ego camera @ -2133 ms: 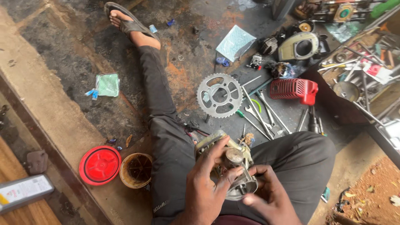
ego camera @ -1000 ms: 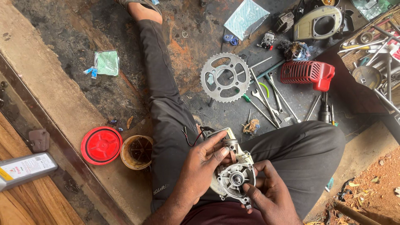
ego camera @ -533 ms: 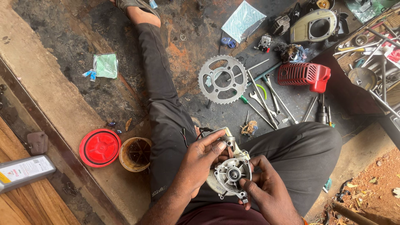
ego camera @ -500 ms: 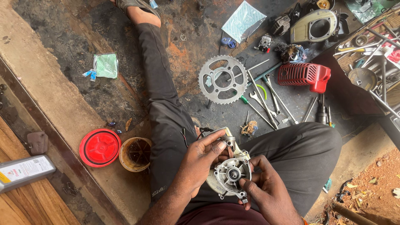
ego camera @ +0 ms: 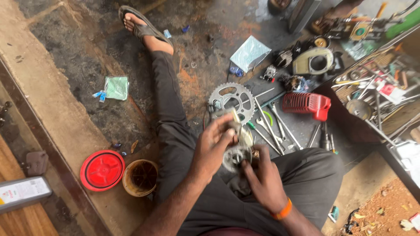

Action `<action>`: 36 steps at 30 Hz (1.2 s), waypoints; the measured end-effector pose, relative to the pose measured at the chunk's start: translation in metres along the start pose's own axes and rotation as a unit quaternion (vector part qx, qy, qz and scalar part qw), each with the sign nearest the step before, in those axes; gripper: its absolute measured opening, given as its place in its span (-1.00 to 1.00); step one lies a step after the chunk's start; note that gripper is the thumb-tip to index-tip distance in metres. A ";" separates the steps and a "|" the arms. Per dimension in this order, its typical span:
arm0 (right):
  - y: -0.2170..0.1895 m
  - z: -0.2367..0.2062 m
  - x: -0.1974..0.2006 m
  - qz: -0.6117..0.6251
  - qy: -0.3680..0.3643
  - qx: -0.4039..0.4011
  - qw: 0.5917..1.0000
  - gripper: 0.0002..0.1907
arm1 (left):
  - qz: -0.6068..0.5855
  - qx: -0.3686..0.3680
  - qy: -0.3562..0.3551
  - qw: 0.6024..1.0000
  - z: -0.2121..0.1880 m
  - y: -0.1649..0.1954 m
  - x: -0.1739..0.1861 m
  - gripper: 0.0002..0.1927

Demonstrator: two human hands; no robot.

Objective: The person sits on the floor and assembles a small engine component, likely a stator or alternator. They insert a cylindrical part, use a hammer to tap it into place, and then use pliers to adjust a small metal clip on the assembly.

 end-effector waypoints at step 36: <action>-0.055 -0.021 0.012 0.423 -0.147 -0.150 0.881 -0.57 | 0.109 0.108 -0.062 0.986 -0.019 0.101 0.003 -0.41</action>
Point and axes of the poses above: each hand's wrist, its own z-axis towards the middle knuckle, its own x-axis out of the back of the hand, y = z × x, the point moved 10 cm from there along z, towards the middle knuckle, and after that the axes turned 2 degrees about -x, right-handed, at the moved point
